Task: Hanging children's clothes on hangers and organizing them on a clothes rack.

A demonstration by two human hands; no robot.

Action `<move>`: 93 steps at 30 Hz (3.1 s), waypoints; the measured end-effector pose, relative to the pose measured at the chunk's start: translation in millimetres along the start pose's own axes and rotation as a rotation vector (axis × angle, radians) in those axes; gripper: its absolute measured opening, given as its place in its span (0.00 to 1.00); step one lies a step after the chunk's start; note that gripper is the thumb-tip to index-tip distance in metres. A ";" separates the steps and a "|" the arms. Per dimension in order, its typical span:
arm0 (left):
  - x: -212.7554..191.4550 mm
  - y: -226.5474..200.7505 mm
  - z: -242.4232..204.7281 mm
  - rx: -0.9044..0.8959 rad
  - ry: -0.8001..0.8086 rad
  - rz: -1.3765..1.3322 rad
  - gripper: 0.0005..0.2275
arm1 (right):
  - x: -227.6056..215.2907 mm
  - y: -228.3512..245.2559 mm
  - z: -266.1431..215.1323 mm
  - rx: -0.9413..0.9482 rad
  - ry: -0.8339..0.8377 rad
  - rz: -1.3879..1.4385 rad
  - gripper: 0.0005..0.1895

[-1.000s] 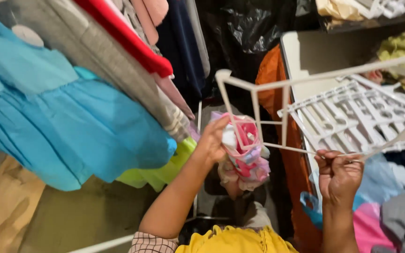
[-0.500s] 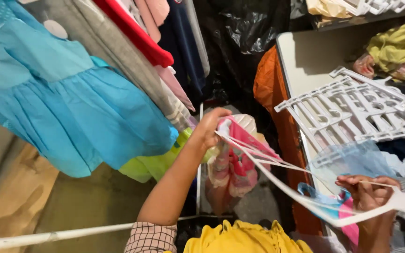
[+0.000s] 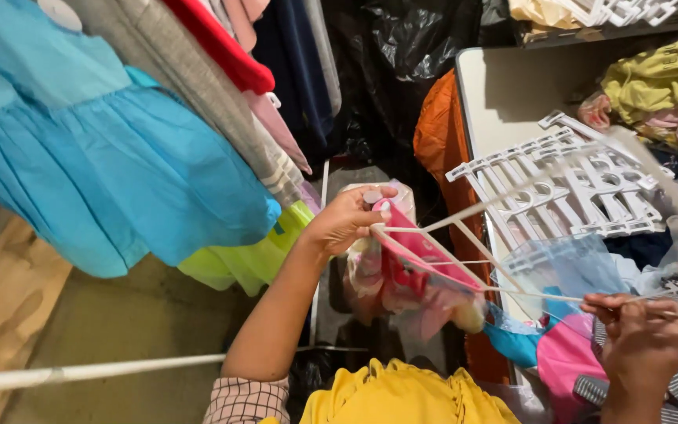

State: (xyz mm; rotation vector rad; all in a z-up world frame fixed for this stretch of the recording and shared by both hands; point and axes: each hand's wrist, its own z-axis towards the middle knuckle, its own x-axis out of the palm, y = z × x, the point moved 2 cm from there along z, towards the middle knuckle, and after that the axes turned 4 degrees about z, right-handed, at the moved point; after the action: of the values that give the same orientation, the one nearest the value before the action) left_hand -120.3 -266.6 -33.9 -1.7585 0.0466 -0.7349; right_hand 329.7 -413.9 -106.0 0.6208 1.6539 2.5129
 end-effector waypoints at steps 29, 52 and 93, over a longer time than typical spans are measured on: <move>-51.6 56.9 52.7 -0.062 -0.497 -0.212 0.22 | 7.4 10.9 7.0 0.001 0.145 -0.106 0.11; -20.6 15.0 -33.1 0.062 -0.099 -0.047 0.22 | -3.6 -8.4 24.9 0.036 0.127 0.010 0.09; 53.9 -6.9 -48.7 0.385 -0.153 0.076 0.19 | 82.1 0.7 2.3 0.022 0.230 -0.039 0.10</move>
State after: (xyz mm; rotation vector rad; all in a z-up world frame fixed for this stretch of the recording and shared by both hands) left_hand -103.5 -327.4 2.9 -1.4301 -0.1247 -0.5124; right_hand 255.5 -389.6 -80.5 0.3058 1.7468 2.6256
